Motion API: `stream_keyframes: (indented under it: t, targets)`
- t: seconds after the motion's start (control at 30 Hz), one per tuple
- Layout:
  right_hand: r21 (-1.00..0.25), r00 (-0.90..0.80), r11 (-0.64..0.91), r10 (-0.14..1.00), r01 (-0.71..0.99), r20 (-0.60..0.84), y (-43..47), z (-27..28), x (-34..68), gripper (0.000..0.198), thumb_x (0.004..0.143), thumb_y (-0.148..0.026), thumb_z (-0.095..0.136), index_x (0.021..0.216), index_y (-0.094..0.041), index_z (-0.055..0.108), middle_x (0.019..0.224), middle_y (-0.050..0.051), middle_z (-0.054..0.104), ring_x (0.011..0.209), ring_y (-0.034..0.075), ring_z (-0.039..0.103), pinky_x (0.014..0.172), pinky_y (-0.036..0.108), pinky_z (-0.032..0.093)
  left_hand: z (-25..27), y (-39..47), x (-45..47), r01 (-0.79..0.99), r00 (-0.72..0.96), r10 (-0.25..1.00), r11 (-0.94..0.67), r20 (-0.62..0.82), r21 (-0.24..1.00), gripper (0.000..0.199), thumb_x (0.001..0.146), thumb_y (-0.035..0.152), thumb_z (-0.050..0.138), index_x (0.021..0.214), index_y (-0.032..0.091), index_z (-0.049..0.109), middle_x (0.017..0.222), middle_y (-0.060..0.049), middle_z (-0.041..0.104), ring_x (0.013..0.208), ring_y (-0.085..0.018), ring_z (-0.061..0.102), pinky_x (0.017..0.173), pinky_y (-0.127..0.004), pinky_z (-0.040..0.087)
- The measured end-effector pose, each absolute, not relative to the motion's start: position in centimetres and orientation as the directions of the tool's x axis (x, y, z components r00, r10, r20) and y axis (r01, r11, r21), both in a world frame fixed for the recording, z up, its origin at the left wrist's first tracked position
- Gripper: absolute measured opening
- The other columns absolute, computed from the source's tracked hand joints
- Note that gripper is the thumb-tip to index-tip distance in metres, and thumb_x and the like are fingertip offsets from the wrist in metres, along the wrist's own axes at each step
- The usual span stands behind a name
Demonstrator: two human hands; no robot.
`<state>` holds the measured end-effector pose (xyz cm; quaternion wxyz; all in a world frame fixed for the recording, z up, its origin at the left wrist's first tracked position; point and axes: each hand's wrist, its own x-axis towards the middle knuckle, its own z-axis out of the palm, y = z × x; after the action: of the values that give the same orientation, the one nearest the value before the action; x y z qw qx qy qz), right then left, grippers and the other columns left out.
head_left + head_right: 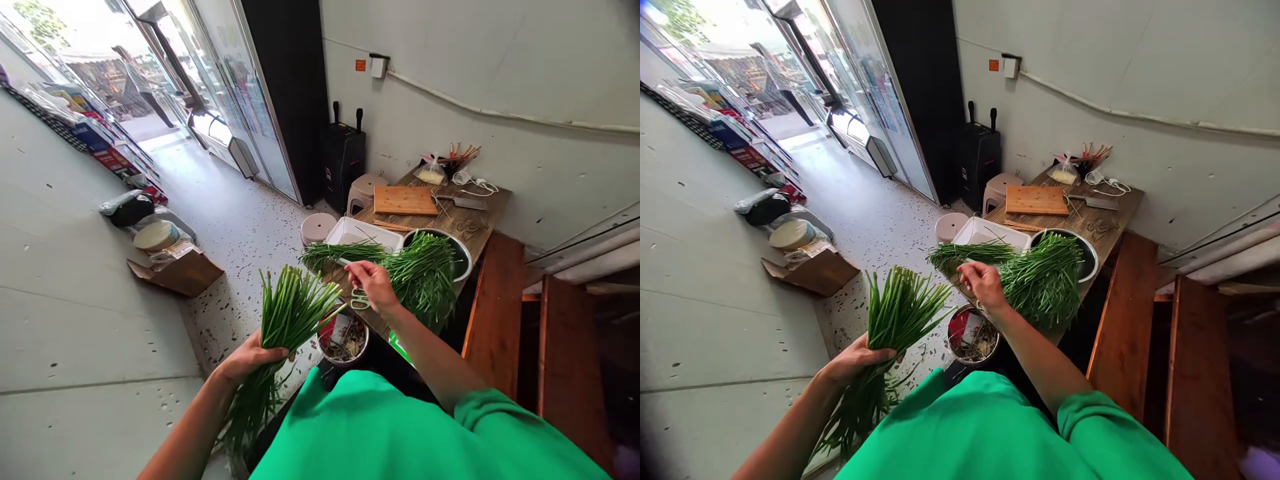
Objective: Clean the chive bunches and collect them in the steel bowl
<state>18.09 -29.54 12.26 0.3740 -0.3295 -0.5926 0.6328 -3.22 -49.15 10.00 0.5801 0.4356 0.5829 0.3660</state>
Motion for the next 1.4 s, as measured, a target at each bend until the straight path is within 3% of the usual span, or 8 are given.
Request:
stream_keyframes:
  t: [0.2,0.3,0.5,0.73,0.97,1.17,1.27,1.4]
  targets:
    - [-0.925,-0.703,0.223,0.709,0.307,-0.062,-30.8,14.3,19.3,0.035,0.065,-0.047,0.071,0.072,-0.013,0.07,0.062,0.002,0.061,0.055,0.01,0.048,0.054,0.024,0.037,11.2,-49.3,-2.0,0.151,0.018,0.953,0.298,-0.304,0.943,0.026,0.071,0.036,0.067,0.07,0.015,0.052,0.059,0.004,0.047,0.054,-0.009,0.036,0.049,-0.02,0.03]
    - [-0.959,-0.779,0.137,0.616,0.249,-0.114,-31.0,14.0,18.9,0.031,0.061,-0.043,0.072,0.069,-0.013,0.069,0.063,0.002,0.062,0.056,0.01,0.049,0.055,0.024,0.038,11.0,-49.5,-2.0,0.146,0.039,0.955,0.285,-0.293,0.947,0.024,0.071,0.035,0.066,0.072,0.015,0.052,0.061,0.003,0.048,0.057,-0.01,0.038,0.051,-0.021,0.031]
    - [-0.989,-0.532,-0.103,0.835,0.102,-0.142,-27.5,12.5,20.4,0.04,0.054,-0.051,0.075,0.057,-0.015,0.057,0.045,-0.006,0.043,0.042,0.005,0.031,0.042,0.021,0.024,10.5,-50.3,-3.1,0.118,-0.012,0.954,0.299,-0.3,0.947,0.027,0.069,0.037,0.068,0.074,0.016,0.052,0.063,0.003,0.049,0.058,-0.011,0.039,0.053,-0.022,0.034]
    - [-0.969,-0.728,0.035,0.666,0.245,-0.16,-30.6,11.1,18.9,0.052,0.068,-0.063,0.061,0.05,-0.016,0.048,0.045,-0.006,0.037,0.044,0.005,0.029,0.045,0.022,0.023,10.7,-50.9,-3.6,0.12,-0.074,0.947,0.32,-0.313,0.94,0.026,0.065,0.034,0.071,0.073,0.016,0.054,0.063,0.002,0.052,0.061,-0.012,0.043,0.056,-0.023,0.036]
    - [-0.957,-0.822,0.136,0.553,0.255,-0.14,-31.0,10.3,17.0,0.042,0.072,-0.052,0.06,0.055,-0.015,0.051,0.048,-0.007,0.033,0.047,0.005,0.027,0.046,0.022,0.02,10.0,-50.4,-2.9,-0.087,0.066,0.928,0.372,-0.367,0.924,0.024,0.068,0.031,0.069,0.065,0.015,0.051,0.05,0.004,0.047,0.046,-0.007,0.037,0.043,-0.021,0.026]
    - [-0.98,-0.618,0.065,0.783,0.189,-0.067,-28.7,10.5,17.6,0.043,0.078,-0.056,0.05,0.065,-0.015,0.06,0.061,-0.001,0.053,0.054,0.008,0.044,0.053,0.022,0.036,10.3,-49.3,-1.6,-0.21,0.188,0.901,0.425,-0.39,0.881,0.027,0.066,0.034,0.071,0.063,0.012,0.056,0.044,0.004,0.047,0.037,-0.005,0.034,0.038,-0.02,0.023]
    - [-0.974,-0.735,0.171,0.678,0.151,0.005,-28.4,11.6,16.9,0.034,0.069,-0.048,0.065,0.079,-0.015,0.068,0.09,0.005,0.063,0.078,0.013,0.056,0.068,0.024,0.044,9.9,-49.4,-1.9,-0.206,0.197,0.891,0.446,-0.41,0.871,0.029,0.064,0.035,0.072,0.061,0.012,0.055,0.043,0.004,0.047,0.037,-0.004,0.034,0.038,-0.019,0.023]
    - [-0.951,-0.663,0.249,0.745,0.185,0.066,-27.3,12.3,16.7,0.026,0.069,-0.04,0.064,0.063,-0.014,0.064,0.076,0.004,0.062,0.071,0.013,0.055,0.067,0.026,0.044,9.4,-49.7,-2.6,-0.194,0.177,0.885,0.46,-0.43,0.867,0.029,0.063,0.035,0.073,0.062,0.011,0.057,0.048,0.002,0.051,0.038,-0.004,0.035,0.038,-0.019,0.022]
